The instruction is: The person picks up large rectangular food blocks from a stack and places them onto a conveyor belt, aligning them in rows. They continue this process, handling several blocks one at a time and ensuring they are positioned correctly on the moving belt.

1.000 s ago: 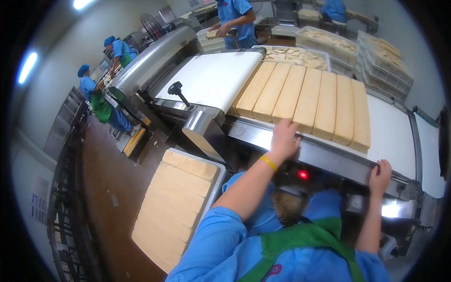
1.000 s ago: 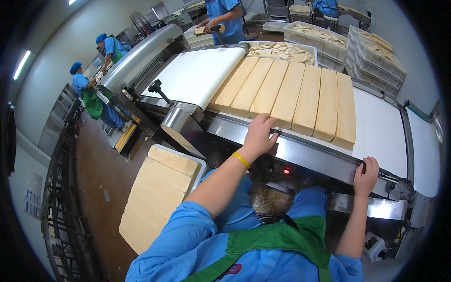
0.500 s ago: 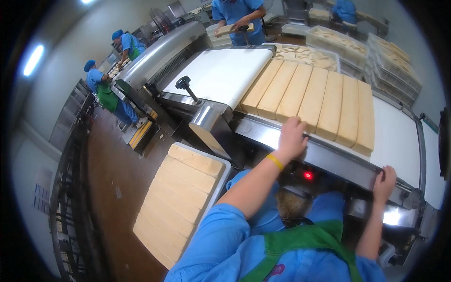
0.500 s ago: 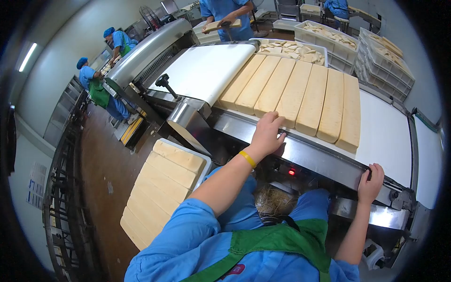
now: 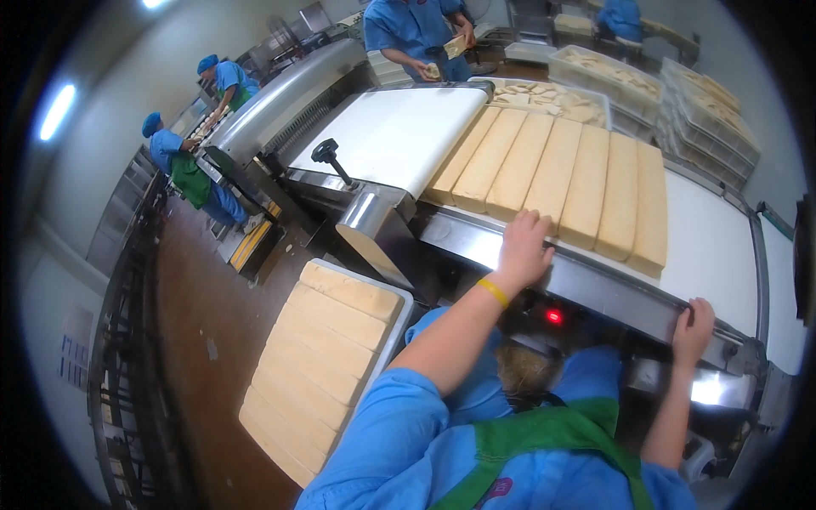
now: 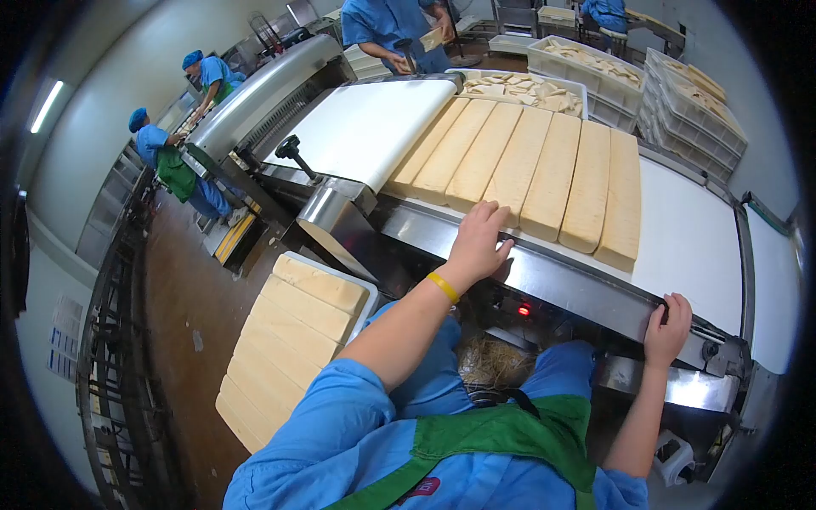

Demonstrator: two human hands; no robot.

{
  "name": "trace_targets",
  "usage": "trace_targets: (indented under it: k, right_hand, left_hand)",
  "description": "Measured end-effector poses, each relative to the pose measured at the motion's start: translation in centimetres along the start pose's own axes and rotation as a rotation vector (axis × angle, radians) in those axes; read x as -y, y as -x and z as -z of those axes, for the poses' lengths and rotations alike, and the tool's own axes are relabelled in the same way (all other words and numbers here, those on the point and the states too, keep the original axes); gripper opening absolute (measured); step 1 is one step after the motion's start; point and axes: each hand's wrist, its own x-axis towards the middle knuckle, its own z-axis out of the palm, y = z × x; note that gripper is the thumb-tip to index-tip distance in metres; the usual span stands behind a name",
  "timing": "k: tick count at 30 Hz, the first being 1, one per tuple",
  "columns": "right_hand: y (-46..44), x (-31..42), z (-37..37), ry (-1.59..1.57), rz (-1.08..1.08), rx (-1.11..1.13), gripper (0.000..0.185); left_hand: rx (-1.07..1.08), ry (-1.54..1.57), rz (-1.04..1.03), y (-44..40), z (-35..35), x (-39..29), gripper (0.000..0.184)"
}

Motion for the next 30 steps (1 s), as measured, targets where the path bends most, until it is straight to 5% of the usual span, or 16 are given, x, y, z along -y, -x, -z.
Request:
trace_targets:
  k: [30]
  right_hand:
    - [-0.5,1.3,0.8,-0.024,-0.017,-0.025,0.018]
  left_hand:
    - [0.021,-0.017,-0.01,0.1,-0.3,0.6,0.054]
